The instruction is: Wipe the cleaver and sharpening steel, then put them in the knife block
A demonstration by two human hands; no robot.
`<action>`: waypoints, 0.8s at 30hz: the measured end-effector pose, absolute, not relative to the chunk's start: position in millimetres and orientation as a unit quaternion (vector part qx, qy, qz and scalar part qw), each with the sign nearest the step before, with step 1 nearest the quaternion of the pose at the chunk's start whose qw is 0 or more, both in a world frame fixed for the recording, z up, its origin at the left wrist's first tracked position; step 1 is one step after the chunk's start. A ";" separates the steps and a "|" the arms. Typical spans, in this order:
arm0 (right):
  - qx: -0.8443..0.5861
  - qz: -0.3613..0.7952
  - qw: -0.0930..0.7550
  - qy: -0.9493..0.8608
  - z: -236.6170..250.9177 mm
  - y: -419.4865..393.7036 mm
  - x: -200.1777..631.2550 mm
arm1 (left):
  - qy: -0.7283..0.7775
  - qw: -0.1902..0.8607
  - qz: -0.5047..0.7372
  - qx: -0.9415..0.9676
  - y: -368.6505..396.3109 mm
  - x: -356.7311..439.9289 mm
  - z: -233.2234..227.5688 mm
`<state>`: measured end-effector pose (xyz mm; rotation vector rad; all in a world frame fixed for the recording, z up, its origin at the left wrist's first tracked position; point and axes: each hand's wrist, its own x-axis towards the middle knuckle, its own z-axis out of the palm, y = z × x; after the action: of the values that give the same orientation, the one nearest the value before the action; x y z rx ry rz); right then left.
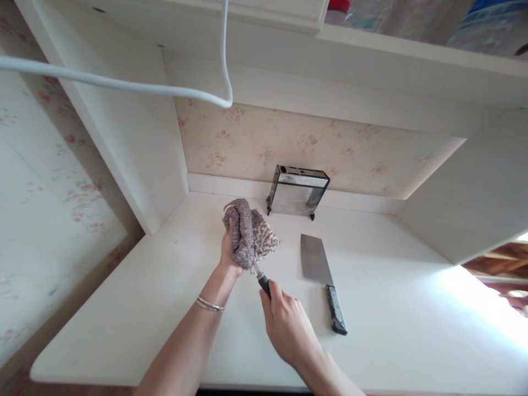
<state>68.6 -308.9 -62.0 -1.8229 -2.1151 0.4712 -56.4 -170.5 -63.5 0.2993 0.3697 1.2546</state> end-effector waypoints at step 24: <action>-0.676 0.201 0.108 -0.700 -70.2 -303.9 133.4 | 0.154 0.695 0.670 0.209 -174.0 -95.8 -35.7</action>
<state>133.4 -303.9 -70.2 -1.9895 -2.0602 0.5900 -95.8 -174.0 -35.7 0.4674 0.3437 1.4963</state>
